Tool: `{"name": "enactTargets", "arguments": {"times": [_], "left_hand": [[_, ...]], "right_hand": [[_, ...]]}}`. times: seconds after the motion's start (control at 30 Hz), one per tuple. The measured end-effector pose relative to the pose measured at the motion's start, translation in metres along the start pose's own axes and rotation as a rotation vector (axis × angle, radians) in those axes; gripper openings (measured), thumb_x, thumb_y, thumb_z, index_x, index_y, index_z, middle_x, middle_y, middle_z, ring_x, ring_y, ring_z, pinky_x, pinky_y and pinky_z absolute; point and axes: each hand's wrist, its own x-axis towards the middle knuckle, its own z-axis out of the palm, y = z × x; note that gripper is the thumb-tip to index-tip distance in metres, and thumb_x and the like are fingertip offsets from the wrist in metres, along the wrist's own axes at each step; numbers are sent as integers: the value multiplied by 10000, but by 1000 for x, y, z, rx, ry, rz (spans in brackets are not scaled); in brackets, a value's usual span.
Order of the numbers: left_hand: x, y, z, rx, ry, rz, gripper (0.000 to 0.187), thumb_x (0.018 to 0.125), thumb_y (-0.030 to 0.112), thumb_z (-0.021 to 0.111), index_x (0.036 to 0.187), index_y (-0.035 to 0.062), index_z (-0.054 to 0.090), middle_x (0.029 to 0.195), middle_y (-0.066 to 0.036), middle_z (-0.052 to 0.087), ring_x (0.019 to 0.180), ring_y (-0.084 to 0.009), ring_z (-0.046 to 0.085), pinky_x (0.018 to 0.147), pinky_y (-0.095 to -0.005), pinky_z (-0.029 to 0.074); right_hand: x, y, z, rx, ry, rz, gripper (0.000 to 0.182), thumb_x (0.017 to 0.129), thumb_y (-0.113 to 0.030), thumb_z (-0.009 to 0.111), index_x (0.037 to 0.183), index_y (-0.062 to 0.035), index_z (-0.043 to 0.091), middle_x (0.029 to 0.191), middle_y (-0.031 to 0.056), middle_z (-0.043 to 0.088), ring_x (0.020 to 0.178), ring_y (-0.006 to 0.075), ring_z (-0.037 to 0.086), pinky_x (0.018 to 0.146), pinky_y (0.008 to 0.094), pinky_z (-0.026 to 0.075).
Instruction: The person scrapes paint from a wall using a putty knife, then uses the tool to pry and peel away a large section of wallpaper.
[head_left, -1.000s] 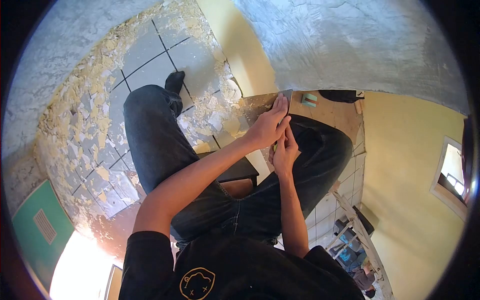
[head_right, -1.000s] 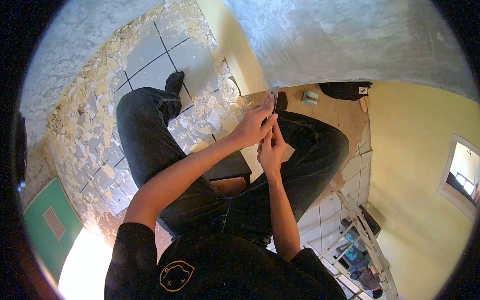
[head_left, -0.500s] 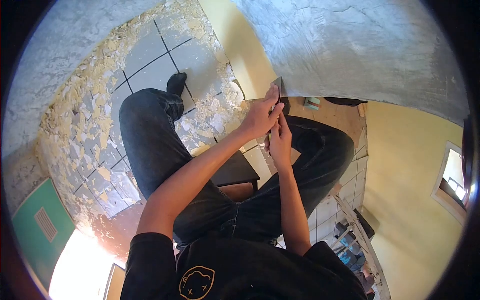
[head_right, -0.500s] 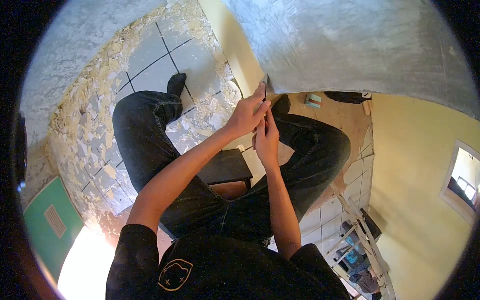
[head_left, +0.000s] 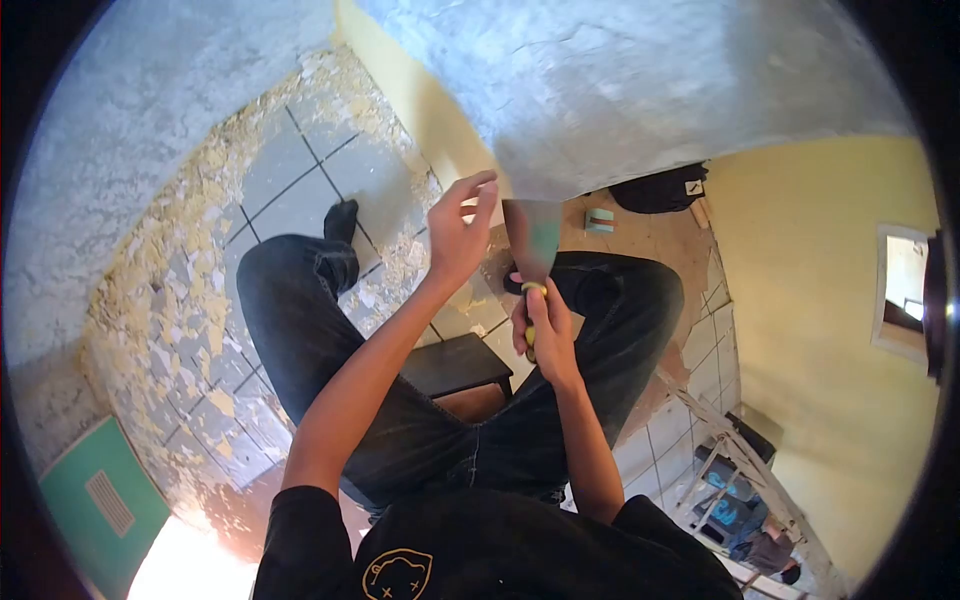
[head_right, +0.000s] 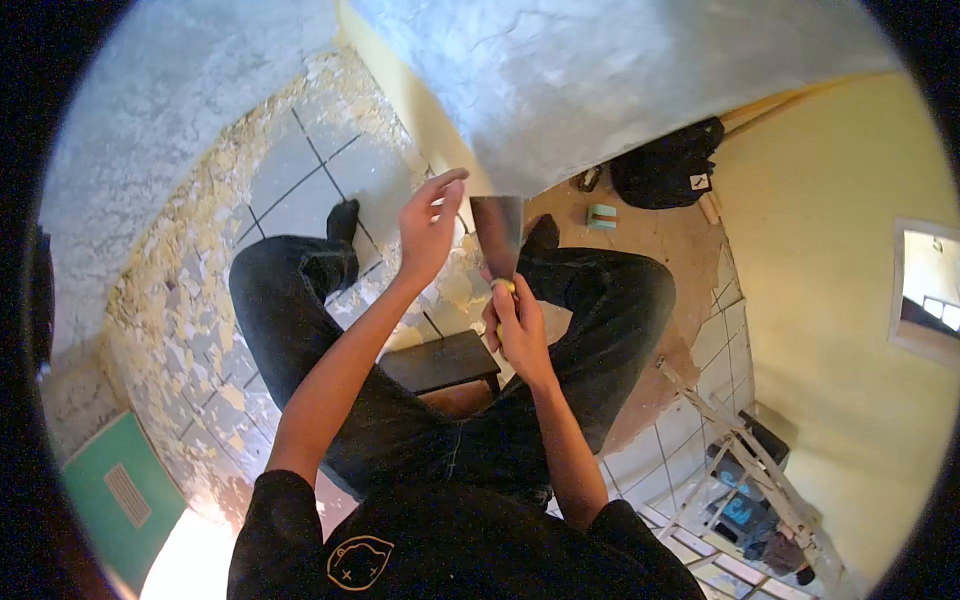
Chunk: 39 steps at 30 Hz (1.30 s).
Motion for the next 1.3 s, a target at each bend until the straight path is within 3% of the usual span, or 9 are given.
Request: {"name": "enactTargets", "arguments": {"times": [0.23,0.43,0.47,0.57,0.73,0.77,0.83,0.97,1.3], "left_hand": [[-31,50,-11,-2,-140,84,259,945,177,574,1145,21,623,1077,-66,654,955,-125,612,773,-276,502],[-47,97,26,193,-299,64,306,929,219,597,1157,15,609,1033,-98,653,811,-127,634,672,-269,521],[-52,118,31,140,-298,-190,327,933,248,584,1137,-7,612,970,-124,666,614,-130,629,557,-256,517],[-45,135,44,391,-353,-323,367,960,297,544,1185,13,602,815,-53,655,549,-126,557,538,-280,472],[-34,121,55,626,-359,-60,446,988,307,478,730,-50,550,509,-78,465,491,-100,402,465,-323,370],[-31,117,55,637,-368,-58,446,988,307,478,730,-50,550,509,-78,465,491,-100,402,465,-323,370],[-23,112,57,727,-373,48,464,988,322,446,770,-56,604,548,-200,548,455,-338,544,498,-423,408],[-23,118,76,726,-338,57,472,988,318,450,738,-57,589,541,-200,536,466,-345,524,510,-430,392],[-37,87,50,534,-393,-49,417,977,276,509,746,-63,586,532,-114,562,470,-123,525,476,-330,415]], "right_hand": [[-23,-12,-8,754,141,-7,206,1005,-259,422,1083,-73,458,859,63,534,586,147,527,509,291,466],[-3,-32,0,1082,-61,78,260,989,-377,427,1035,-121,430,722,19,444,487,133,456,440,287,414],[1,-34,3,1093,-72,94,274,989,-395,425,1027,-124,438,687,2,426,460,114,435,414,273,399],[10,-50,17,1030,-16,94,300,997,-419,407,997,-125,463,614,-30,396,391,67,371,338,231,341],[25,-34,23,812,47,-15,285,1019,-365,377,928,-104,445,574,-6,426,362,72,373,311,229,324],[28,-32,21,789,8,-21,293,1019,-365,377,903,-101,431,560,-1,425,358,75,374,310,232,327],[34,-35,17,794,9,-46,296,1019,-363,378,887,-101,419,550,1,425,353,78,375,308,235,330],[37,-50,5,818,50,-71,296,1020,-356,382,878,-98,411,525,3,421,341,85,372,306,240,334],[24,-21,-5,621,37,-5,281,999,-358,442,940,-84,444,631,-13,425,407,71,408,355,230,359]]}}
